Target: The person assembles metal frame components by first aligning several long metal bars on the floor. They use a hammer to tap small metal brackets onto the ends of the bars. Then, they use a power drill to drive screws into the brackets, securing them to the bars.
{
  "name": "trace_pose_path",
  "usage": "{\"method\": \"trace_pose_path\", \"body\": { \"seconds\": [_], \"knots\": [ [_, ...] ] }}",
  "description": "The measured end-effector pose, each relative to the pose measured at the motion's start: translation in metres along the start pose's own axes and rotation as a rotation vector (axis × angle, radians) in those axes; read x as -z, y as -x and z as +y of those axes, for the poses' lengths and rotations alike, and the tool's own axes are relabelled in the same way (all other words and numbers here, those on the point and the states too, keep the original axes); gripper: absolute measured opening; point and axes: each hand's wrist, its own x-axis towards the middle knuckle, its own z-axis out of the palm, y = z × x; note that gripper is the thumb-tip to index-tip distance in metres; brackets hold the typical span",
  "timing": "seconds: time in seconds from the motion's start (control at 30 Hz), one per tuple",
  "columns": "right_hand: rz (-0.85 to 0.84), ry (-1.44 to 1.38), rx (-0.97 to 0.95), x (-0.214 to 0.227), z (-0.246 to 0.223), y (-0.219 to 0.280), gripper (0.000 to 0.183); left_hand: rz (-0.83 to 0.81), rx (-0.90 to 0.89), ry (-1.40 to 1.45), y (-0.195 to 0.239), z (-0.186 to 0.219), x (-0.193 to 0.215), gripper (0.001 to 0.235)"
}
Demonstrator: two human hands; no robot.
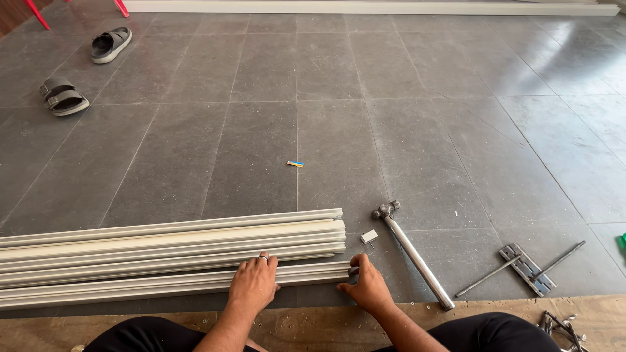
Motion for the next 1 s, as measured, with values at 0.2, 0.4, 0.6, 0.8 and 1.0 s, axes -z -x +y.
{"method": "trace_pose_path", "body": {
  "seconds": [0.2, 0.4, 0.6, 0.8, 1.0],
  "knots": [
    [-0.095, 0.078, -0.033, 0.012, 0.001, -0.007, 0.064, -0.079, -0.019, 0.108, 0.004, 0.000, 0.005, 0.061],
    [-0.232, -0.099, -0.136, 0.004, 0.020, -0.020, 0.065, -0.174, 0.095, 0.341, 0.007, -0.008, 0.020, 0.055],
    [-0.210, -0.124, -0.207, -0.009, 0.036, -0.036, 0.077, -0.137, 0.144, 0.400, 0.006, -0.002, 0.010, 0.049],
    [-0.241, -0.289, -0.491, -0.004, 0.021, -0.035, 0.073, -0.184, 0.073, 0.276, 0.009, 0.004, 0.023, 0.072],
    [-0.255, -0.291, -0.627, 0.006, 0.005, -0.034, 0.062, -0.094, -0.058, 0.048, 0.007, 0.019, 0.018, 0.069]
  ]
}}
